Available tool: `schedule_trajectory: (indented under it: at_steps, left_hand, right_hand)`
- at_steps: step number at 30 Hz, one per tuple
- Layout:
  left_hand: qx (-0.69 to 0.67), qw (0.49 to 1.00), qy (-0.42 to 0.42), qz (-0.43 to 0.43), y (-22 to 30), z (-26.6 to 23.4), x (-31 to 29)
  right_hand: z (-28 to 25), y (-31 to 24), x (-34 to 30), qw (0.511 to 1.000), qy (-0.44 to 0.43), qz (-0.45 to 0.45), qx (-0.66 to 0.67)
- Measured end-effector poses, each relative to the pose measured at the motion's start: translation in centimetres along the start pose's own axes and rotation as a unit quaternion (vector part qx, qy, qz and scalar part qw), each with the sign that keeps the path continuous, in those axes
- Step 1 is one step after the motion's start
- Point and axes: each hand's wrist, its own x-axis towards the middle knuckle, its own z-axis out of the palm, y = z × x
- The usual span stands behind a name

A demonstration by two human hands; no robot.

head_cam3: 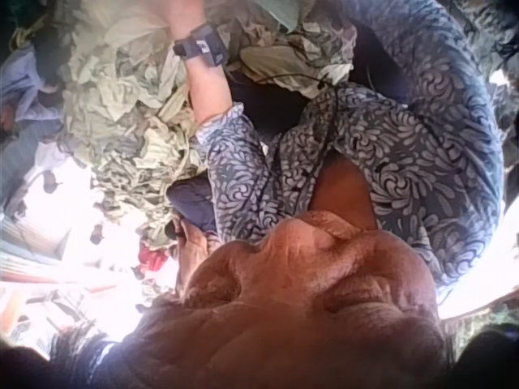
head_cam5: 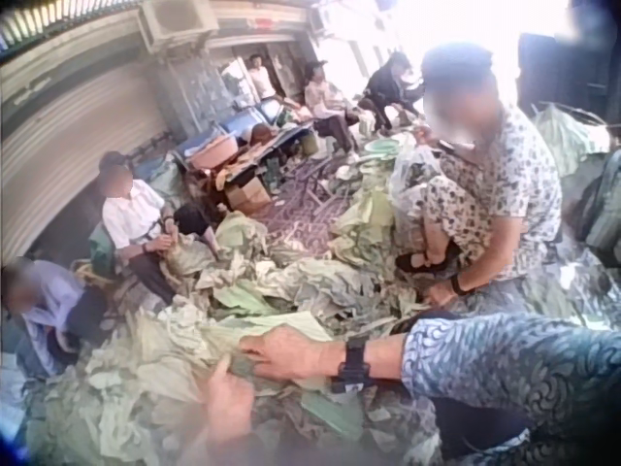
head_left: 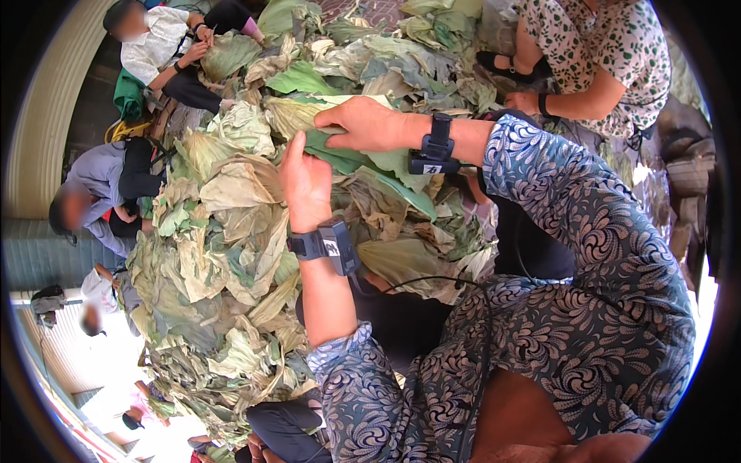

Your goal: The person sorts and folds large green leaves by hand from a large pile on the floor while sitting with a group of other people.

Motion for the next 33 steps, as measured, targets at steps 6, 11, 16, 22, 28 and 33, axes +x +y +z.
schedule_trajectory:
  at_steps: [6, 11, 16, 22, 28, 33]
  left_hand:
    - [0.191, 0.972, -0.119, 0.064, -0.2, 1.4, -1.8]
    - [0.123, 0.990, -0.067, 0.006, -0.1, 0.7, -1.4]
    - [0.127, 0.991, 0.016, 0.043, 1.4, -2.1, -0.7]
    - [0.155, 0.983, 0.054, 0.084, 1.7, -2.6, -0.4]
    - [0.135, 0.987, 0.005, 0.086, 1.9, -3.0, -0.7]
    - [0.190, 0.977, 0.042, 0.088, 1.6, -3.6, -0.7]
  right_hand:
    - [-0.7, 2.0, 0.7, 0.935, -0.088, 0.070, 0.337]
    - [-2.8, 4.8, 1.2, 0.855, -0.077, 0.136, 0.494]
    - [-5.9, 4.4, 0.5, 0.881, 0.035, 0.213, 0.422]
    - [-7.5, 7.9, -0.1, 0.967, 0.050, 0.160, 0.192]
    - [-8.2, 7.2, -1.1, 0.999, 0.033, 0.035, -0.007]
    - [-8.6, 7.0, -0.7, 0.992, 0.002, 0.028, -0.125]
